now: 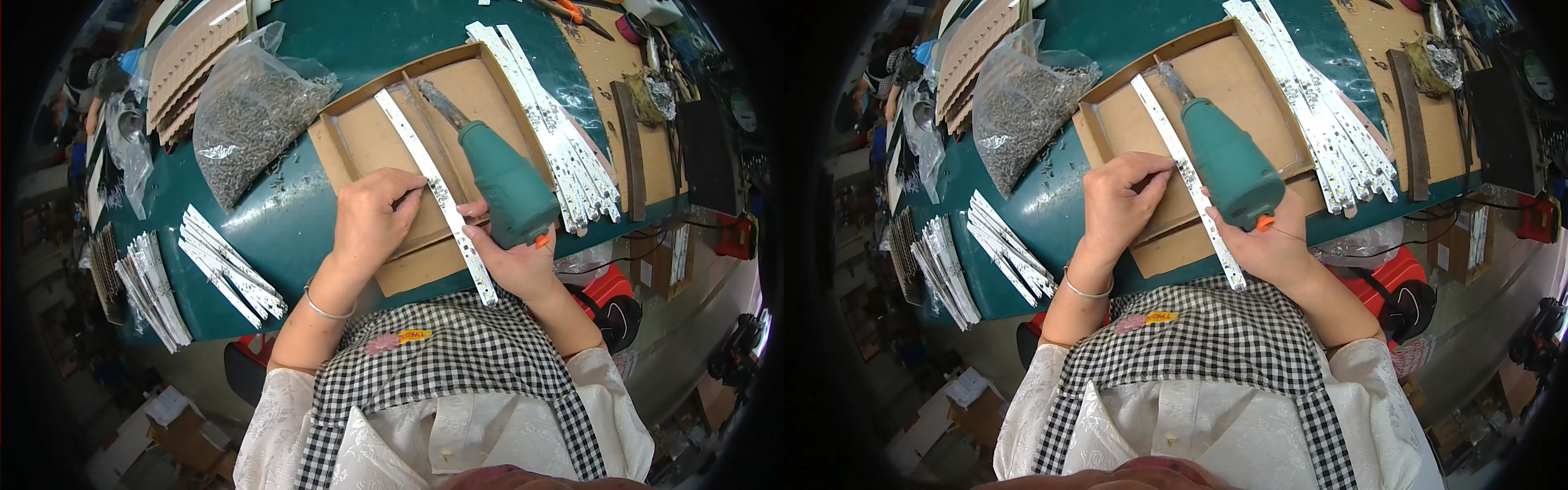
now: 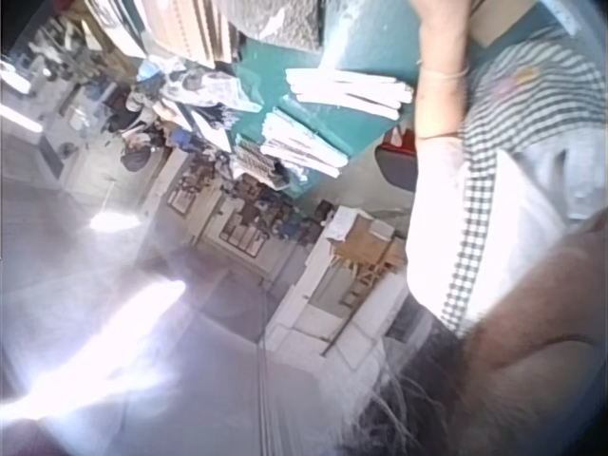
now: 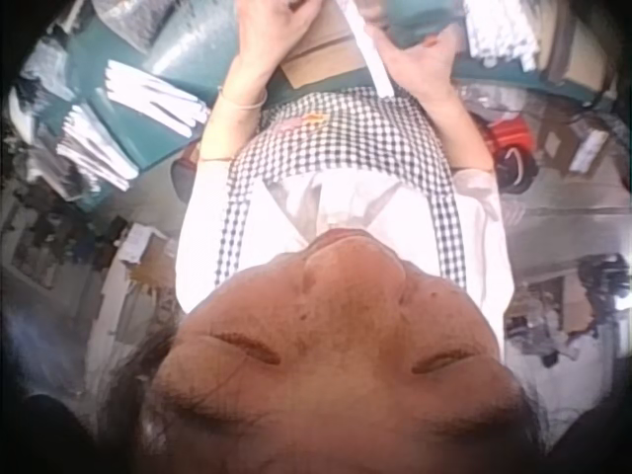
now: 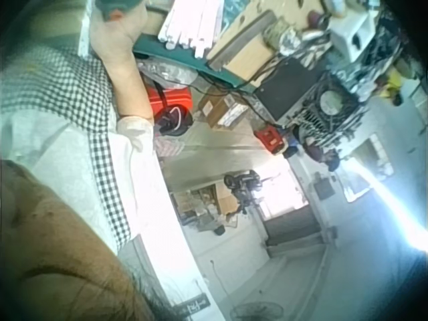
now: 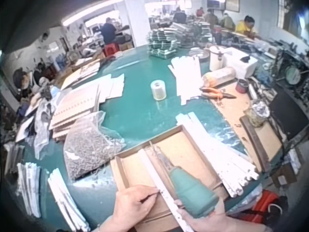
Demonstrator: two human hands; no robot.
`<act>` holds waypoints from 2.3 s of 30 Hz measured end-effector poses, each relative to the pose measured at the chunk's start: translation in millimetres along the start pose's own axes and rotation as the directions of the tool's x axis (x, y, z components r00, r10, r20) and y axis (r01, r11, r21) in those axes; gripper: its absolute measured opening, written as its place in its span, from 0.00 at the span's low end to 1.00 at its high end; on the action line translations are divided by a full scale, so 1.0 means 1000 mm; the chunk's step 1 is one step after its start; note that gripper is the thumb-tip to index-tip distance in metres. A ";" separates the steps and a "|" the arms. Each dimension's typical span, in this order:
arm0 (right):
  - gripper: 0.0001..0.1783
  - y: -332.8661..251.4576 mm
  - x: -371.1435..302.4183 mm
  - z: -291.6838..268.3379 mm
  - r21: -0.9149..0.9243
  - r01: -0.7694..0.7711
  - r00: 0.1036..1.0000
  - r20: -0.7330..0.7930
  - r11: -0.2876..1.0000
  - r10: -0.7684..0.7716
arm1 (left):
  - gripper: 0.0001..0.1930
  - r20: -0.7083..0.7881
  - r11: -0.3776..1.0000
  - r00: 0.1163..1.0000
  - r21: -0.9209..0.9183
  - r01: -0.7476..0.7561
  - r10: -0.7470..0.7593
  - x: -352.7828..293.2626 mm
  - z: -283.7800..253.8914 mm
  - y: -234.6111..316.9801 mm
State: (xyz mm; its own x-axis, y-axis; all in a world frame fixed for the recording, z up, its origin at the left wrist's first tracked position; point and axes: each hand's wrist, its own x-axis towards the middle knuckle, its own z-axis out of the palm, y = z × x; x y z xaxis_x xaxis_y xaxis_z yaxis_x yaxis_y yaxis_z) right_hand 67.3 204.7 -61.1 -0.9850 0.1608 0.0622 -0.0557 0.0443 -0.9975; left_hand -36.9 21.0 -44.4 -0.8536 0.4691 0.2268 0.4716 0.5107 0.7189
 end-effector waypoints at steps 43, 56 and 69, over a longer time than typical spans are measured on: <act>0.28 0.002 0.001 -0.005 0.024 -0.046 0.995 0.094 0.999 0.044 | 0.07 -0.073 0.987 0.984 0.003 -0.160 0.160 -0.001 0.004 -0.004; 0.24 0.000 0.002 -0.004 0.071 -0.041 0.999 0.033 0.997 0.039 | 0.07 -0.040 0.981 0.981 0.055 -0.187 0.190 0.000 0.004 -0.006; 0.33 -0.043 -0.044 -0.068 0.266 -0.153 0.988 0.037 0.952 0.148 | 0.07 -0.055 0.979 0.977 0.022 -0.203 0.204 -0.004 0.005 -0.013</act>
State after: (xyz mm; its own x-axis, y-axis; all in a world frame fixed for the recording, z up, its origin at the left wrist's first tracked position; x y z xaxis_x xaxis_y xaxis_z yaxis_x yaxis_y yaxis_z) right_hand 124.6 263.0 -19.0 -0.9878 0.1288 -0.0875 0.0538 -0.2450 -0.9680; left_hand -38.3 16.3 -57.7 -0.7501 0.5234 0.4043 0.6401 0.4207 0.6429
